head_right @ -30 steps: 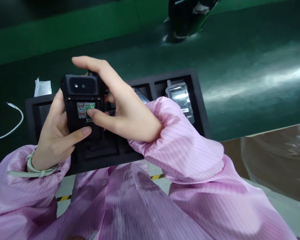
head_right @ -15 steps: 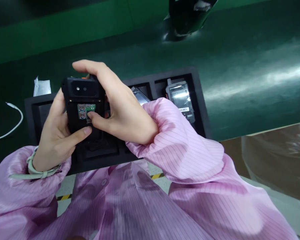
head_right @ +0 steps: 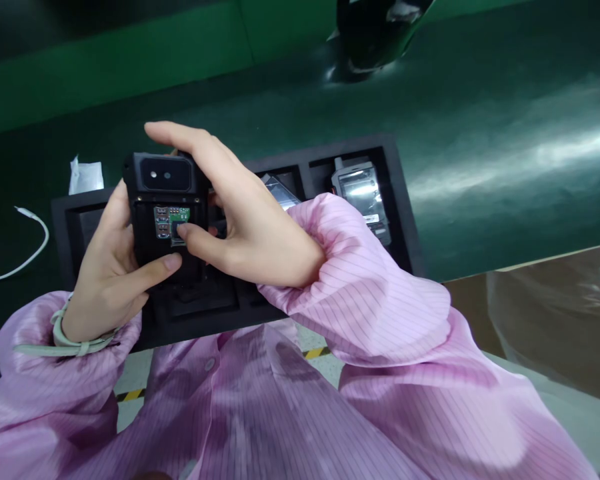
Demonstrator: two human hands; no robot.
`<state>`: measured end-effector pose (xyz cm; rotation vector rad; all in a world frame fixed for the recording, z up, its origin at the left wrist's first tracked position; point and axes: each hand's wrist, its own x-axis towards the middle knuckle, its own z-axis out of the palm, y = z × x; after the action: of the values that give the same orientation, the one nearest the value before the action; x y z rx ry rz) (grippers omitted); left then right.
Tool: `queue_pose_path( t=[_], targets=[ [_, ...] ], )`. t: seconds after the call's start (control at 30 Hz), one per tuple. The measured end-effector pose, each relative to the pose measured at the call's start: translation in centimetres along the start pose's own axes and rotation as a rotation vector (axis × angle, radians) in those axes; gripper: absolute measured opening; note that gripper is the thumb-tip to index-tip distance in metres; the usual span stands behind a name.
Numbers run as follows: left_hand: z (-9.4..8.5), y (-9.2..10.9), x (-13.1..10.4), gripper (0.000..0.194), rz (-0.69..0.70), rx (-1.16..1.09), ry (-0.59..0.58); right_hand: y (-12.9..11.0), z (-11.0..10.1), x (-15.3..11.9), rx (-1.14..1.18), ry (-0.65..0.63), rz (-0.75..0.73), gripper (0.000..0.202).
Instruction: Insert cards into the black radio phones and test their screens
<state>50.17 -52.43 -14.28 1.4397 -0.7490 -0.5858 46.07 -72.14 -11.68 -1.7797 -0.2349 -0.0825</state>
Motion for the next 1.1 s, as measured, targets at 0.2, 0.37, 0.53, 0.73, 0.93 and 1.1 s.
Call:
queue_pose_path(
  t=[0.2, 0.37, 0.53, 0.73, 0.93, 1.1],
  targets=[
    [-0.1, -0.2, 0.1, 0.087, 0.027, 0.074, -0.001, 0.2, 0.2, 0.1, -0.046, 0.038, -0.01, 0.065],
    [0.0, -0.5, 0.1, 0.082, 0.039, 0.12, 0.014, 0.3, 0.3, 0.1, -0.073, 0.059, 0.044, 0.067],
    [0.1, -0.7, 0.1, 0.082, 0.05, 0.171, 0.021, 0.3, 0.4, 0.0, -0.075, 0.064, 0.038, 0.065],
    [-0.1, -0.8, 0.1, 0.082, 0.079, 0.263, 0.028, -0.3, 0.3, 0.1, -0.082, 0.09, 0.084, 0.055],
    [-0.1, -0.8, 0.0, 0.08, 0.063, 0.298, 0.034, -0.8, 0.1, 0.1, -0.128, 0.078, 0.125, 0.044],
    [-0.1, -0.7, -0.1, 0.076, 0.015, 0.257, 0.026, -0.7, -0.1, 0.0, -0.075, 0.053, 0.16, 0.044]
  ],
)
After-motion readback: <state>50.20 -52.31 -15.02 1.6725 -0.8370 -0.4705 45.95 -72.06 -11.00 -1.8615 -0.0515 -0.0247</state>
